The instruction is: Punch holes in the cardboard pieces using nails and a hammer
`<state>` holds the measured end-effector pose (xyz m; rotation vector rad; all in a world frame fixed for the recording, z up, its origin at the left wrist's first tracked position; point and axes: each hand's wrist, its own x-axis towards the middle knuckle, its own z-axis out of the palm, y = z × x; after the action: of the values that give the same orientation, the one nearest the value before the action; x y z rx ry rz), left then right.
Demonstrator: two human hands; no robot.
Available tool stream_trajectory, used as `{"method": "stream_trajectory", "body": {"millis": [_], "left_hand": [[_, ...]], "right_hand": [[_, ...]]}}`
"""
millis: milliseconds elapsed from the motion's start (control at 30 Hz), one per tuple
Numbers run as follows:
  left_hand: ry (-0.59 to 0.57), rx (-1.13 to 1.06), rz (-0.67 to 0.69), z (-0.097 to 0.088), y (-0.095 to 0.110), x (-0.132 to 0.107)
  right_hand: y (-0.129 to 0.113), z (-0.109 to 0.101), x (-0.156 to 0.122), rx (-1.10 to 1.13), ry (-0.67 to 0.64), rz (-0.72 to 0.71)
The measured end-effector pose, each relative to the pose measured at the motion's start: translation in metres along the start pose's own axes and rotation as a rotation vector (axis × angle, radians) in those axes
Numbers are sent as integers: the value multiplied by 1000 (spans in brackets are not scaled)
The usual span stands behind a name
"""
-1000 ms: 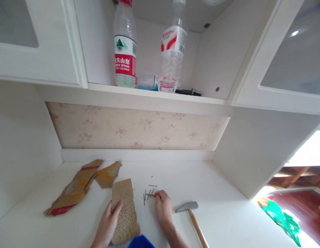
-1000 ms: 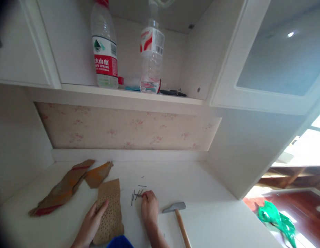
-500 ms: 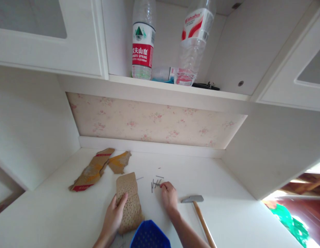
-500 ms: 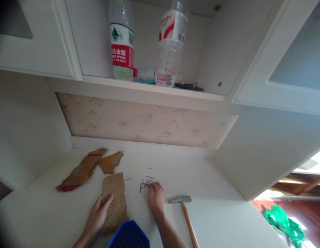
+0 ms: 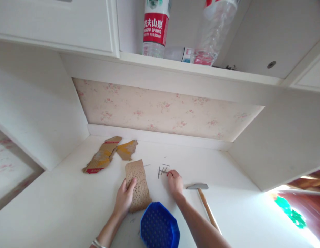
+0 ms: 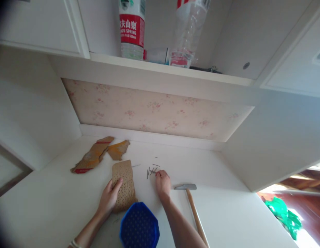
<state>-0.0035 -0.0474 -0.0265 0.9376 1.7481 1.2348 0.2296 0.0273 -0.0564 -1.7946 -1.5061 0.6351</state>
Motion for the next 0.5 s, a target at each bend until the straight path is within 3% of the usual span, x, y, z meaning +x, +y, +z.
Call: {"method": "stream_trajectory", "body": {"millis": [100,300,500], "left_hand": [[-87,-24,35,0,-3,0],[-98,-28,52,0,-5,-2],[-83,9,94,-1,-4,-4]], "right_hand": [[1,-1,0,17,29,21],[0,-2,-1,38,106,63],[-6,0,-4,-58,1,71]]}}
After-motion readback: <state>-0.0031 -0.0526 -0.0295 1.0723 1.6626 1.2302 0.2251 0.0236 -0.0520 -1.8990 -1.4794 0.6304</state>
